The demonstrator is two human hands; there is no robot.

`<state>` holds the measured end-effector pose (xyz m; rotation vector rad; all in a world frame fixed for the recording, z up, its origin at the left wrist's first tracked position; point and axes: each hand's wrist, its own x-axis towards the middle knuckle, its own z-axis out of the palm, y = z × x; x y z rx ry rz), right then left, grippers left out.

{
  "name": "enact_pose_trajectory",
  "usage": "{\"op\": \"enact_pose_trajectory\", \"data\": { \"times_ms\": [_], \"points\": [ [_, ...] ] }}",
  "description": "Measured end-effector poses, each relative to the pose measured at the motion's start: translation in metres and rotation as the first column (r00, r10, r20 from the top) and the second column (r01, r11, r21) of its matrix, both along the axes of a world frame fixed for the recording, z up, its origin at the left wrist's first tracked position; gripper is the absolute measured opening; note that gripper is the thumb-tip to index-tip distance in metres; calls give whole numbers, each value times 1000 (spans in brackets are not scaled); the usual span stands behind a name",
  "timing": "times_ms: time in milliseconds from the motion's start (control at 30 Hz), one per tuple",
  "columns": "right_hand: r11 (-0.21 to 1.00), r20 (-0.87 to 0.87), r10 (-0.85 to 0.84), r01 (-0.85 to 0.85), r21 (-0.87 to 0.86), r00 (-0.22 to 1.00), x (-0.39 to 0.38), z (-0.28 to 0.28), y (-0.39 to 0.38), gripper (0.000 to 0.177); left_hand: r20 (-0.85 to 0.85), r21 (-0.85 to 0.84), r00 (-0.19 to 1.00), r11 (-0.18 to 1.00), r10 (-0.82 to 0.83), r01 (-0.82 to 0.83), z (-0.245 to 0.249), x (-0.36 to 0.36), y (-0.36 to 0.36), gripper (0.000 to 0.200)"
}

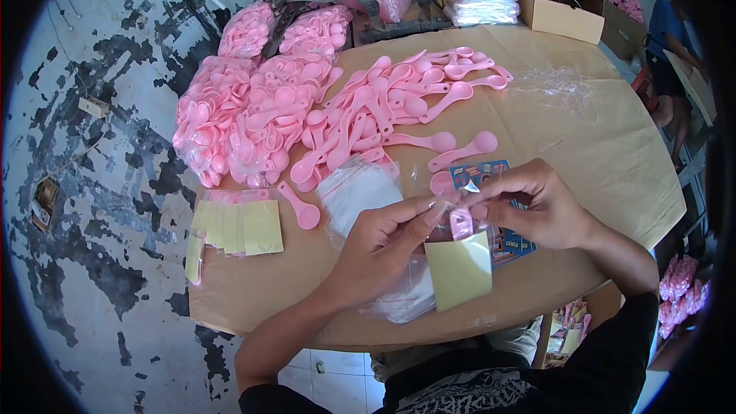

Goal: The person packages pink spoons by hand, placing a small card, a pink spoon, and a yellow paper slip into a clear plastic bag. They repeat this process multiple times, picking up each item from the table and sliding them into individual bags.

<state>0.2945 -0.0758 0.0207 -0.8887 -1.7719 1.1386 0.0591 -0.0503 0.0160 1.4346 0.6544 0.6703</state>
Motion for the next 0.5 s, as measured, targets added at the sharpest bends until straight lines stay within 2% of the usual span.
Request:
{"op": "enact_pose_trajectory", "data": {
  "times_ms": [67, 167, 267, 367, 467, 500],
  "points": [
    [995, 123, 57, -66, 75, 991, 2, 9, 1, 22, -43, -9, 999, 1000, -1, 1, -2, -1, 0, 36],
    [995, 119, -30, 18, 100, 992, 1, 11, -3, 22, 7, -45, 1000, 999, 7, -6, 4, -1, 0, 35],
    [995, 59, -69, 64, 82, 996, -2, 8, -6, 23, 30, 99, 1000, 995, 2, -5, 3, 0, 1, 34],
    [987, -9, -82, 83, 134, 997, -1, 5, -5, 25, 70, 176, 997, 983, 36, -48, -1, 6, -3, 32],
    [981, -53, -90, 98, 167, 995, -2, 3, -2, 26, 19, 272, 1000, 962, 2, -7, -3, -3, 4, 27],
    [981, -44, -48, 56, 186, 998, 1, 1, -1, 27, 16, 269, 1000, 963, 0, -4, -3, -5, 6, 25]
  ]
}}
